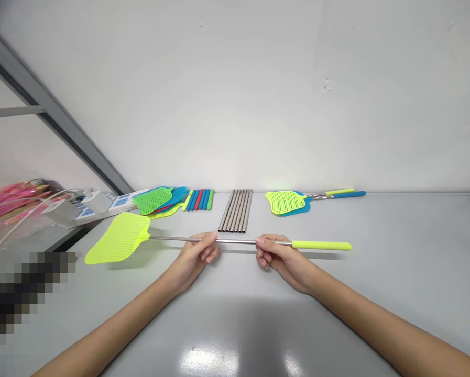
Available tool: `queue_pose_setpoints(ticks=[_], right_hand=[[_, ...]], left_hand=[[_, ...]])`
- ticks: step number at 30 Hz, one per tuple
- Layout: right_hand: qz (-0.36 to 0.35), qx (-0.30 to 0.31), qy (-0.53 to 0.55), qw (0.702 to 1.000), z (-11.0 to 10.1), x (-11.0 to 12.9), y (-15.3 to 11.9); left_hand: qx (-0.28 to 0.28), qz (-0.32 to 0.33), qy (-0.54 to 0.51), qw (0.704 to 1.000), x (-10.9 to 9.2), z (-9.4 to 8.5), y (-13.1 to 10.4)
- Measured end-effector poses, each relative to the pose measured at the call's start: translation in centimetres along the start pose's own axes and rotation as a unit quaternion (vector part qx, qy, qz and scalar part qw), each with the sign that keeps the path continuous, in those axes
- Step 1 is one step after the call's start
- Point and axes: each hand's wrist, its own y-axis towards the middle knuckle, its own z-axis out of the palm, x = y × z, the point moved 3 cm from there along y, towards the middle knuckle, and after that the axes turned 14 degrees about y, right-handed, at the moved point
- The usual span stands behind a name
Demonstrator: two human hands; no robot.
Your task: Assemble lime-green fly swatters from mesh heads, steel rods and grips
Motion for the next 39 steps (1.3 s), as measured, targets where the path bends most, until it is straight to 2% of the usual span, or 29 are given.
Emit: queue_pose_setpoints(ticks=[8, 14, 20, 28, 39], right_hand=[[-0.002, 0.003, 0.01, 1.0, 0.07, -0.06, -0.1], [0.002, -0.004, 0.072, 0.997, 0.06, 0.12, -0.25], [-0.012, -0.016, 0.072, 0.997, 0.39, 0.65, -0.36], [0.0, -0.028, 0.081, 0.996, -0.03, 0.27, -0.1], [-0.001, -0.032, 0.101, 0.994, -0.13, 0.11, -0.05]], left_hand=[[0.014, 0.002, 0.013, 1.0, 0.15, -0.01, -0.02], [0.038, -0.008, 0.019, 0.999, 0.14, -0.14, 0.0], [0.044, -0.014, 0.031, 0.998, 0.08, -0.28, 0.05], [0.029, -0.002, 0.01, 1.0, 0.03, -0.2, 0.06], [0.02, -0.003, 0.057, 0.998, 0.08, -0.21, 0.04]])
